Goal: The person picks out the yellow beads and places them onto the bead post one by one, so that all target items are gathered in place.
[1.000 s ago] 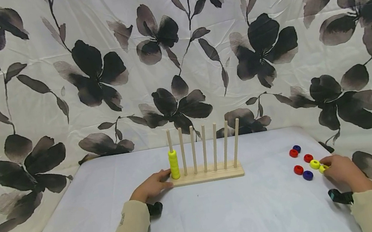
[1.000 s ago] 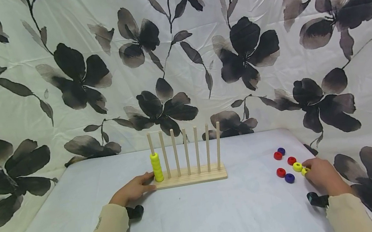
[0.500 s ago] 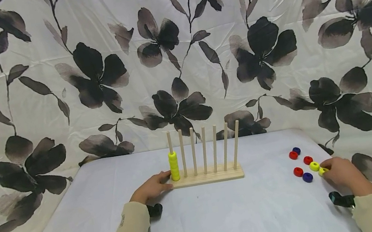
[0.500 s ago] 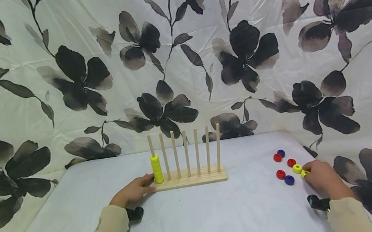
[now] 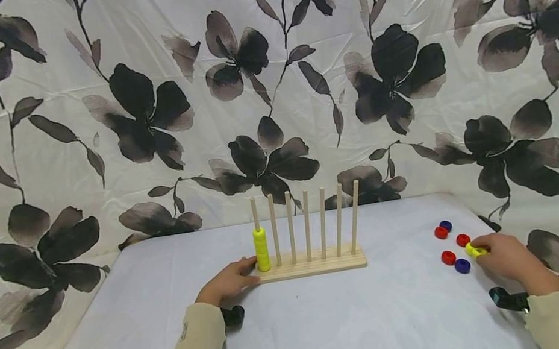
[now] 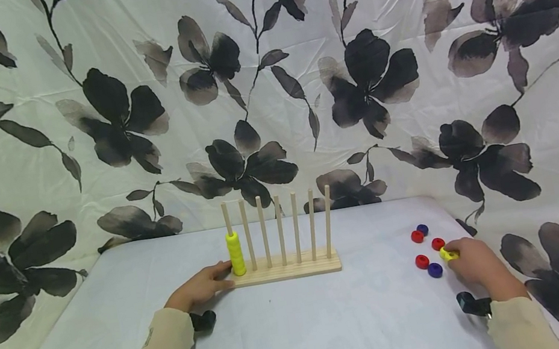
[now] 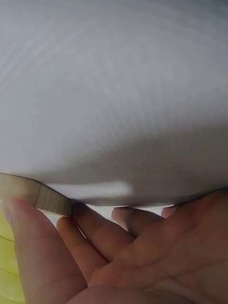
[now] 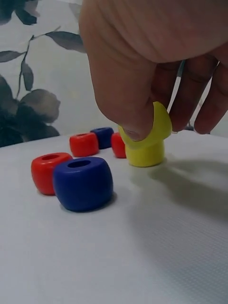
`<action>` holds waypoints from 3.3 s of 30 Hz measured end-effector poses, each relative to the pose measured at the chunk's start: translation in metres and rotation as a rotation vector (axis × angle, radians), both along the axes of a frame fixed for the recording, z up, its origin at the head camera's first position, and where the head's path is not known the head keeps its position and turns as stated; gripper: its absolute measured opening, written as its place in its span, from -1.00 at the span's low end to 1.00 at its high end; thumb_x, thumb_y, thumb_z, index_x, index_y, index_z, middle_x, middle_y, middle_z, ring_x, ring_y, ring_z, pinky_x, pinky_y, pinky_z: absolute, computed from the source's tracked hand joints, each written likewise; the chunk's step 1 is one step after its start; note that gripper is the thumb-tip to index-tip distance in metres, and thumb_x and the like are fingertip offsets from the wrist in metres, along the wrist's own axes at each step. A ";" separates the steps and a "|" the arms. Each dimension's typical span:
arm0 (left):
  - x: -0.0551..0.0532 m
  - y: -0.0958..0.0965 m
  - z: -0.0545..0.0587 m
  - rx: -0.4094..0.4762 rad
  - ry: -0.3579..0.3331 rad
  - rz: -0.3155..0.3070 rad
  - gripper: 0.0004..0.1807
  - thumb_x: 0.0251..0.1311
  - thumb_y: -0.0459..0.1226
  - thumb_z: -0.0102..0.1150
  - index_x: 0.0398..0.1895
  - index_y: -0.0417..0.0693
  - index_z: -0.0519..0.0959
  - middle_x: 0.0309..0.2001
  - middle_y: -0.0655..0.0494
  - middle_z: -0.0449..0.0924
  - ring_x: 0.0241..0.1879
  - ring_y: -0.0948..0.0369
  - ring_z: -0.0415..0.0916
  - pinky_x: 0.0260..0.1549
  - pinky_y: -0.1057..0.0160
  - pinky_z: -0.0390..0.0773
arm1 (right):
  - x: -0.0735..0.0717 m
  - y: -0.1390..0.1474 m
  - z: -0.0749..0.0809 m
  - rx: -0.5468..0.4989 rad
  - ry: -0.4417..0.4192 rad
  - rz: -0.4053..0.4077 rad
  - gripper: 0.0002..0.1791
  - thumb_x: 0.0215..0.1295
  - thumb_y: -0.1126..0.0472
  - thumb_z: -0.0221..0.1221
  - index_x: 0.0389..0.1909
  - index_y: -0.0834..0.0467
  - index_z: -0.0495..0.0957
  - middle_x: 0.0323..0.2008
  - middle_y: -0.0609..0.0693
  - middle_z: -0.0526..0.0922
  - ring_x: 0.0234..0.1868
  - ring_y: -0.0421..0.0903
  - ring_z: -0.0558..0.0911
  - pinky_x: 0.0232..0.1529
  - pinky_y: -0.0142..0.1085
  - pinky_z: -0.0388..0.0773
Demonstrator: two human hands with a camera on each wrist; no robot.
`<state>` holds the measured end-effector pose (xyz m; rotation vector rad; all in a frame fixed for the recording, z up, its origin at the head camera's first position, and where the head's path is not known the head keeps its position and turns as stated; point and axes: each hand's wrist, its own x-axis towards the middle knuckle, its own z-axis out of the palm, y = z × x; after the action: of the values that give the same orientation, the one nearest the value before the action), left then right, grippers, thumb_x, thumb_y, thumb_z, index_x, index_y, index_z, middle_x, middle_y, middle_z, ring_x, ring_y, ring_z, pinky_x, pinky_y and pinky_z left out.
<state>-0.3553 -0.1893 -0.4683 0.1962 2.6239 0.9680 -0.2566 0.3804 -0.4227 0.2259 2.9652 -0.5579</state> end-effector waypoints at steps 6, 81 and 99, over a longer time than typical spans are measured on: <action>0.000 0.000 0.002 0.010 -0.002 0.004 -0.28 0.24 -0.05 0.21 0.47 0.22 0.23 0.54 -0.10 -0.02 0.53 -0.14 -0.14 0.41 -0.33 -0.09 | -0.003 -0.008 0.005 -0.007 0.018 0.021 -0.50 0.22 0.26 0.18 0.14 0.44 0.46 0.11 0.50 0.45 -0.04 0.31 0.47 0.07 0.24 0.48; 0.000 0.002 -0.003 0.026 -0.003 0.017 -0.27 0.19 -0.04 0.26 0.44 0.26 0.27 0.53 -0.03 0.04 0.53 -0.11 -0.12 0.42 -0.30 -0.09 | -0.036 -0.153 0.084 -0.284 0.485 0.419 -0.71 0.31 0.30 0.08 0.01 0.10 0.62 0.04 0.10 0.61 0.09 0.16 0.62 0.00 -0.04 0.65; 0.000 -0.001 0.002 0.043 -0.008 0.019 -0.26 0.18 -0.06 0.27 0.45 0.22 0.26 0.53 -0.05 0.03 0.53 -0.13 -0.13 0.42 -0.31 -0.10 | -0.046 -0.195 0.116 -0.267 0.534 0.579 -0.72 0.29 0.29 0.13 -0.01 0.06 0.65 0.00 0.03 0.64 -0.08 -0.01 0.70 -0.08 -0.12 0.67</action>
<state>-0.3556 -0.1902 -0.4661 0.1775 2.6035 1.0303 -0.3022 0.1850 -0.3063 -0.9063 3.1336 -1.0303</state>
